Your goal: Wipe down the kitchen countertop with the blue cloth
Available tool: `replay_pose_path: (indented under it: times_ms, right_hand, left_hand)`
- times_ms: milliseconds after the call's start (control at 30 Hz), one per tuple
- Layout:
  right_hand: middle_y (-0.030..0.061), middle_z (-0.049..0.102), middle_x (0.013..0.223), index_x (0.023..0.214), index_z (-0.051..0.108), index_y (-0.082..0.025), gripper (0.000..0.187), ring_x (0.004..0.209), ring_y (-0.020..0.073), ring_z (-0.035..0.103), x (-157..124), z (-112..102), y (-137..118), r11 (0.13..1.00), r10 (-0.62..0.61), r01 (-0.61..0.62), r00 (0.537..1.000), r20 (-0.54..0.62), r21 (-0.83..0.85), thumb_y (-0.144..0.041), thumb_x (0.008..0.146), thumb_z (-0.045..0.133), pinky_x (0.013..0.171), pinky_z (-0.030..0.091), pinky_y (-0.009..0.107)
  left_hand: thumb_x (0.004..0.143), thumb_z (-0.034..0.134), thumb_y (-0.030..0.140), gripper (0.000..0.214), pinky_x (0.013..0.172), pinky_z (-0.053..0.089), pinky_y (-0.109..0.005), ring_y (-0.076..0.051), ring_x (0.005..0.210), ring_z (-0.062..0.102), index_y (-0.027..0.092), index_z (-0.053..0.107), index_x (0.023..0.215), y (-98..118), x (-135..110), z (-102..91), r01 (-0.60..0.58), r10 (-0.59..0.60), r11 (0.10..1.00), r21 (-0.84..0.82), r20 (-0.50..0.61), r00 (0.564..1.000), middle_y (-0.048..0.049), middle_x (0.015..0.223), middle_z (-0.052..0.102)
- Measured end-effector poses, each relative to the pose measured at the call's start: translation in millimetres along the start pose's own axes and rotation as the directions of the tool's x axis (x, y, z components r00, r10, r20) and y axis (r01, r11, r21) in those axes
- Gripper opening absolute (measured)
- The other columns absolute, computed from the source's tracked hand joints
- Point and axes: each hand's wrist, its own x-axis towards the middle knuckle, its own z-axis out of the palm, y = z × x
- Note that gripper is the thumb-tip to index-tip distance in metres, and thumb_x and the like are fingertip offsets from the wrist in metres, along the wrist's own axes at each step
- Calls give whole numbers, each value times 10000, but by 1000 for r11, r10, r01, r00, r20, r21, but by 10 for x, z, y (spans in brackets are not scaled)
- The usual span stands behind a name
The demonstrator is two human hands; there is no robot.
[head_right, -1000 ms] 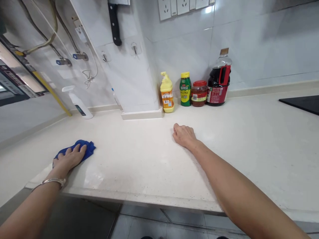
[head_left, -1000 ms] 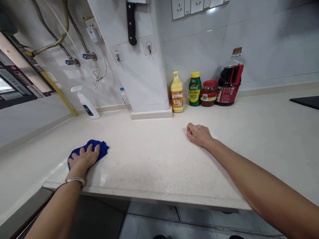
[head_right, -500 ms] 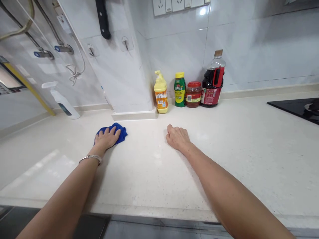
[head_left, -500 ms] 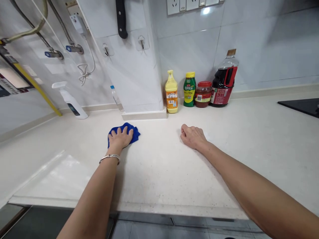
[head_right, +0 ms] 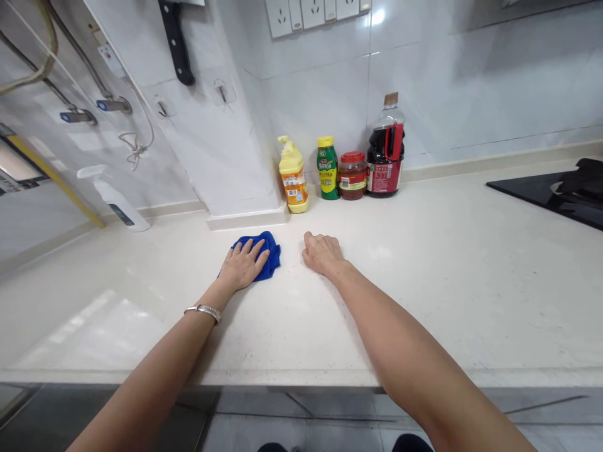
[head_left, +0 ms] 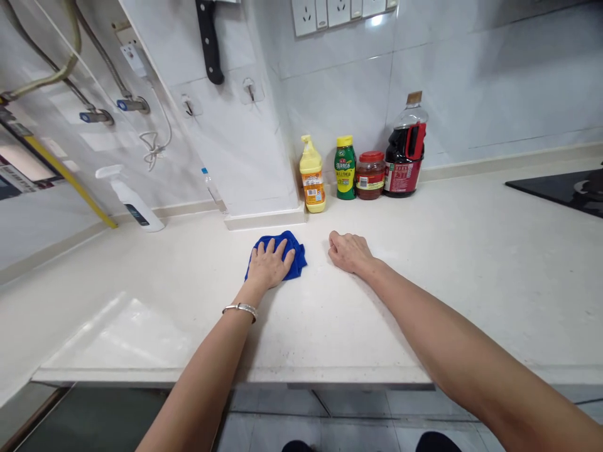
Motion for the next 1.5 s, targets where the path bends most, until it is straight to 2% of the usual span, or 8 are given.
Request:
replay_pose_path:
  times_ms: [467, 867, 1000, 1100, 1200, 1300, 1367, 1500]
  right_hand:
    - [148, 690, 1218, 1256, 584, -183, 326, 1141, 288, 654, -102, -34, 54, 996, -66, 66, 998, -1, 57, -224, 982, 412, 891, 460, 364]
    - [162, 676, 1269, 1284, 598, -167, 359, 1177, 284, 641, -158, -82, 37, 994, -75, 75, 997, 4, 81, -186, 975, 415, 937, 460, 384]
    - [166, 682, 1259, 1274, 606, -165, 359, 1164, 283, 649, -157, -90, 44, 993, -77, 76, 997, 8, 86, -180, 974, 409, 928, 465, 384]
    - [162, 683, 1257, 1282, 603, -170, 365, 1169, 281, 647, -149, -91, 57, 993, -80, 79, 997, 6, 89, -181, 970, 413, 930, 467, 378]
    - [162, 684, 1253, 1276, 605, -172, 364, 1164, 286, 649, -128, -84, 77, 993, -77, 76, 997, 9, 89, -180, 962, 421, 923, 472, 377]
    - [158, 684, 1249, 1265, 608, -179, 354, 1158, 283, 649, -102, -73, 95, 993, -77, 76, 997, 15, 87, -190, 963, 423, 917, 474, 373]
    - [155, 685, 1243, 1263, 606, -183, 352, 1155, 281, 649, -87, -67, 103, 993, -78, 76, 997, 17, 87, -196, 964, 422, 913, 475, 368]
    - [149, 685, 1243, 1258, 607, -193, 345, 1149, 280, 650, -74, -61, 110, 992, -76, 74, 997, 9, 99, -206, 964, 428, 909, 474, 361]
  left_hand:
    - [1027, 282, 557, 648, 1238, 255, -559, -402, 1505, 315, 237, 386, 1580, 643, -737, -35, -148, 150, 989, 27, -74, 986, -129, 1631, 372]
    - [1028, 320, 536, 626, 1244, 257, -574, -389, 1519, 294, 238, 403, 1572, 820, -1143, -65, -183, 183, 983, 9, -88, 979, -127, 1635, 365]
    - [1020, 314, 568, 645, 1220, 276, -598, -398, 1515, 298, 250, 386, 1577, 793, -1130, -149, -195, 194, 980, -35, -12, 981, -133, 1642, 348]
    - [1000, 340, 598, 662, 1176, 342, -592, -396, 1458, 402, 218, 469, 1526, 804, -1027, -267, -226, 230, 970, -95, 33, 973, -169, 1579, 444]
    - [995, 368, 570, 578, 1108, 431, -546, -348, 1296, 576, 221, 633, 1373, 850, -922, -315, -243, 239, 959, -146, -43, 970, -162, 1397, 624]
    - [1006, 396, 485, 489, 1164, 382, -520, -304, 1213, 625, 199, 722, 1232, 871, -876, -238, -254, 228, 959, -124, -192, 955, -151, 1242, 703]
    - [1007, 415, 460, 484, 1215, 335, -481, -287, 1291, 579, 173, 700, 1273, 853, -873, -156, -266, 231, 954, -136, -231, 945, -156, 1318, 668]
    - [1026, 383, 466, 550, 1267, 267, -464, -282, 1503, 357, 178, 539, 1468, 809, -885, -63, -273, 250, 943, -193, -134, 959, -125, 1578, 460]
